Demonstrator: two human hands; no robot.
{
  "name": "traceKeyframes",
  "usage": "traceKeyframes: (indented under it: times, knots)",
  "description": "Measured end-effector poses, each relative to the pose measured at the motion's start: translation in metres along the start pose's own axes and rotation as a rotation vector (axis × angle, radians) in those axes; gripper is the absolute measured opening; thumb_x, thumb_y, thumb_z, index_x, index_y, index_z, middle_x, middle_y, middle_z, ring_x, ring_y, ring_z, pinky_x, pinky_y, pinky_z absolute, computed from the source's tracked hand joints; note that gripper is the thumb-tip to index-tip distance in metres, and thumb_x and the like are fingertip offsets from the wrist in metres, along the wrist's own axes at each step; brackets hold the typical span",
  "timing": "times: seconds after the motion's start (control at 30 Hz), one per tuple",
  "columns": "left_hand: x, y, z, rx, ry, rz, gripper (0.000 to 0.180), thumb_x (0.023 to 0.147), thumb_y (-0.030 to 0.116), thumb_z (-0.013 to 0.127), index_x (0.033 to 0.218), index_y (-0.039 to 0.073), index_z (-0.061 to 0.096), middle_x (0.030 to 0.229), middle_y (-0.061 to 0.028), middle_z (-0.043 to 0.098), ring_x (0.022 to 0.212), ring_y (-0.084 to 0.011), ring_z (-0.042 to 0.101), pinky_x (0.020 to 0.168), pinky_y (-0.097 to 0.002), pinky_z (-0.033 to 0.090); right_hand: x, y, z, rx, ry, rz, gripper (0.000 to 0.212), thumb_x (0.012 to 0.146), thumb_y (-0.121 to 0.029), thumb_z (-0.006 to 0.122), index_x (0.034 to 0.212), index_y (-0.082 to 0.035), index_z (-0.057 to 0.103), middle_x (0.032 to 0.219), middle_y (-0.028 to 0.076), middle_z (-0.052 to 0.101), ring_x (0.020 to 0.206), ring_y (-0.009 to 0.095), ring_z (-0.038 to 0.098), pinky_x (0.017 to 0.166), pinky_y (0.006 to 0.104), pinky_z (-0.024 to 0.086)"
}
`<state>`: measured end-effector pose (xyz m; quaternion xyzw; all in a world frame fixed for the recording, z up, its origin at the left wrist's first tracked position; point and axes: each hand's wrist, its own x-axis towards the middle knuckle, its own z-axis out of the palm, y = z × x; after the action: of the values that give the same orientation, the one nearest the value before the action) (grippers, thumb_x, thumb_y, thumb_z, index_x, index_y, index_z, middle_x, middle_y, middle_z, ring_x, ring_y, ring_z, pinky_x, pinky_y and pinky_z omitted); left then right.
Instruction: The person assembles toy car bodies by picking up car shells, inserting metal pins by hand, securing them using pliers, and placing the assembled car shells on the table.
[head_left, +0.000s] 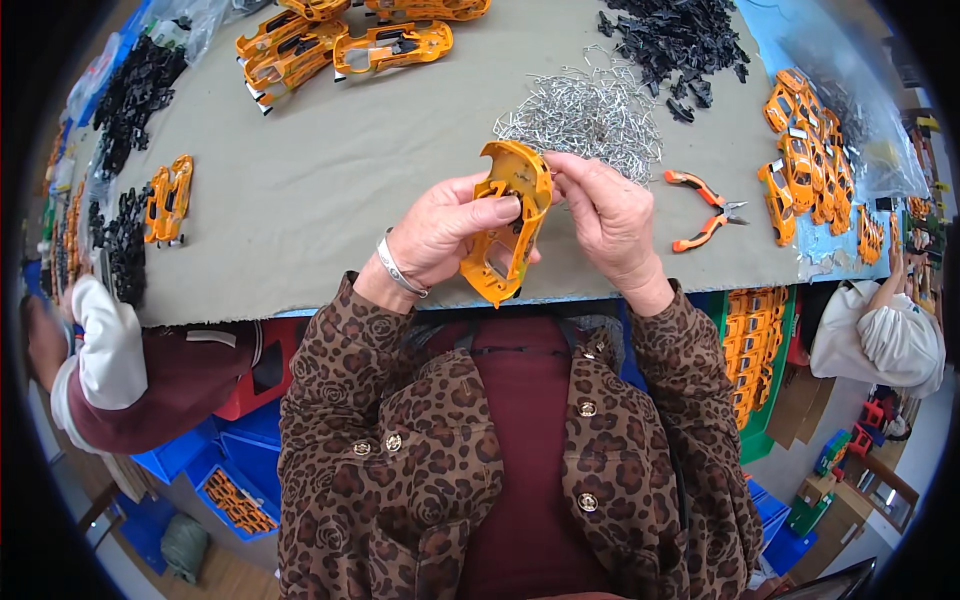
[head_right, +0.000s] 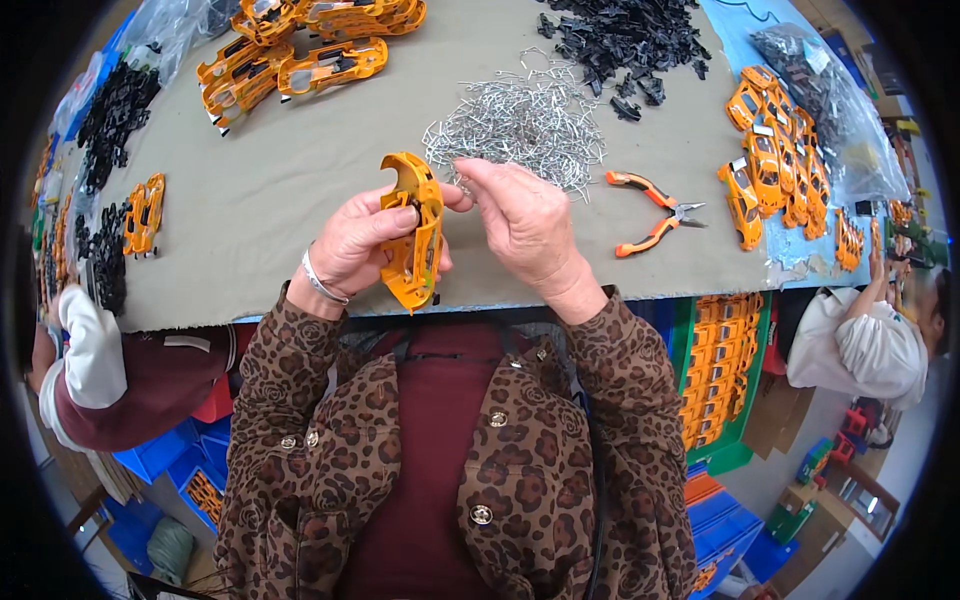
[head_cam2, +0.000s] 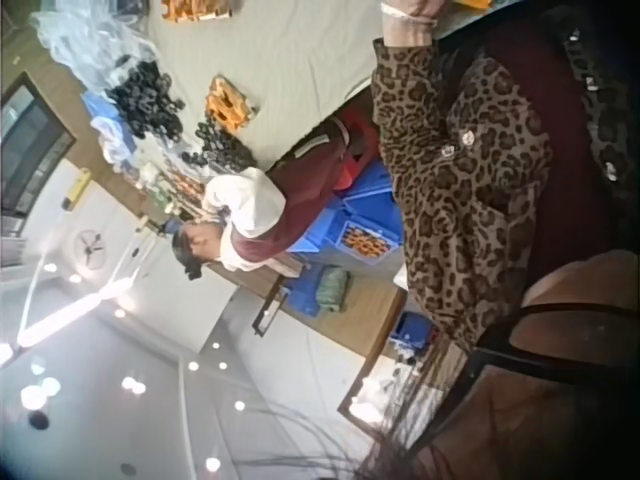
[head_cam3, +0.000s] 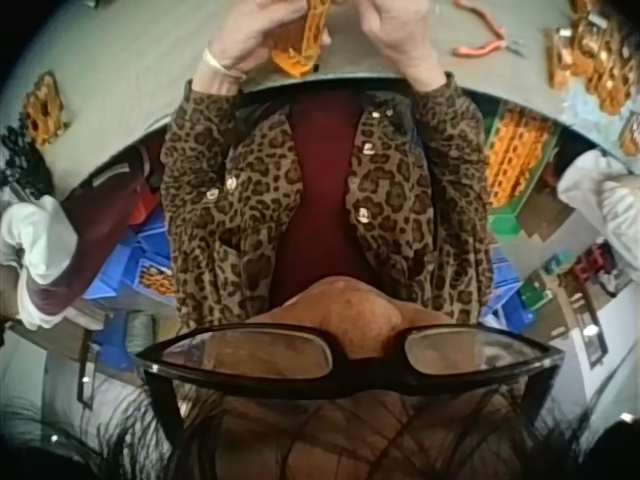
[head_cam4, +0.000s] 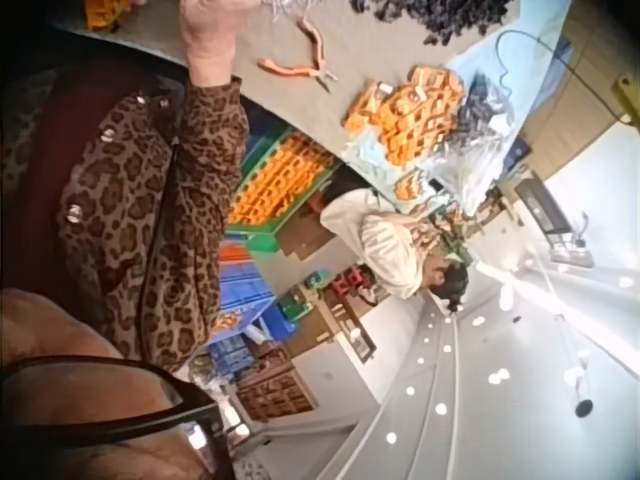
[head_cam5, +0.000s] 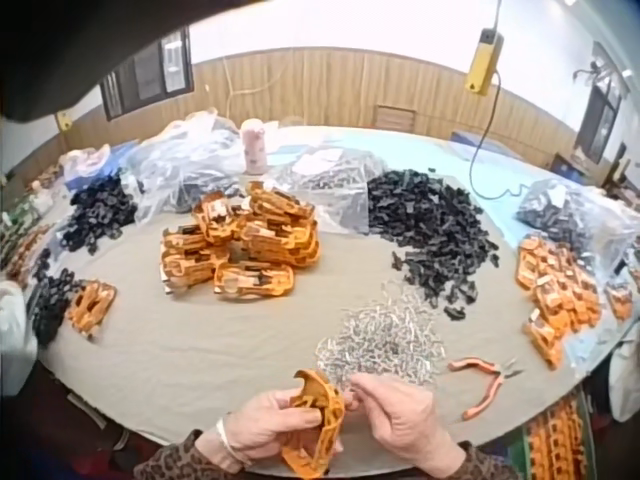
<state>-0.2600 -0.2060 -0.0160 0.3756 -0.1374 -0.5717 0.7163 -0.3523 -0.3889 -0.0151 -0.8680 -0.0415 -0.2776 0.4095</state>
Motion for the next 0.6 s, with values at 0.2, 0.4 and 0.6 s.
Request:
traceKeyframes:
  times: [0.2,0.4,0.6]
  knots:
    - [0.001,-0.012,0.000,0.149,0.080,-0.022,0.044,0.095,0.022,0.054,0.131,-0.003,0.046,0.122,-0.0135,0.058,0.091,-0.0242,0.066,0.078,-0.0359,0.056,-0.007,0.000,0.005,-0.091,0.124,0.101,0.017,0.081,0.005,0.063,0.095,-0.003,0.067,0.084,0.009,0.062,0.070,0.020,0.061,0.061,0.0283,0.049]
    - [0.005,-0.013,0.013,0.129,0.255,0.073,0.048,0.102,0.037,0.036,0.132,0.001,0.042,0.118,-0.0113,0.056,0.102,-0.0216,0.061,0.080,-0.0366,0.057,-0.012,-0.007,-0.011,0.104,0.279,0.226,0.020,0.078,0.005,0.066,0.095,-0.004,0.070,0.083,0.005,0.057,0.071,0.011,0.055,0.060,0.0222,0.044]
    - [0.009,-0.018,0.020,0.039,0.320,0.147,0.048,0.099,0.043,0.044,0.127,0.004,0.046,0.109,-0.0068,0.057,0.097,-0.0133,0.061,0.068,-0.0245,0.056,-0.001,-0.028,0.001,0.035,0.192,0.133,0.018,0.075,0.003,0.069,0.091,-0.005,0.070,0.074,0.004,0.057,0.062,0.013,0.056,0.055,0.0251,0.046]
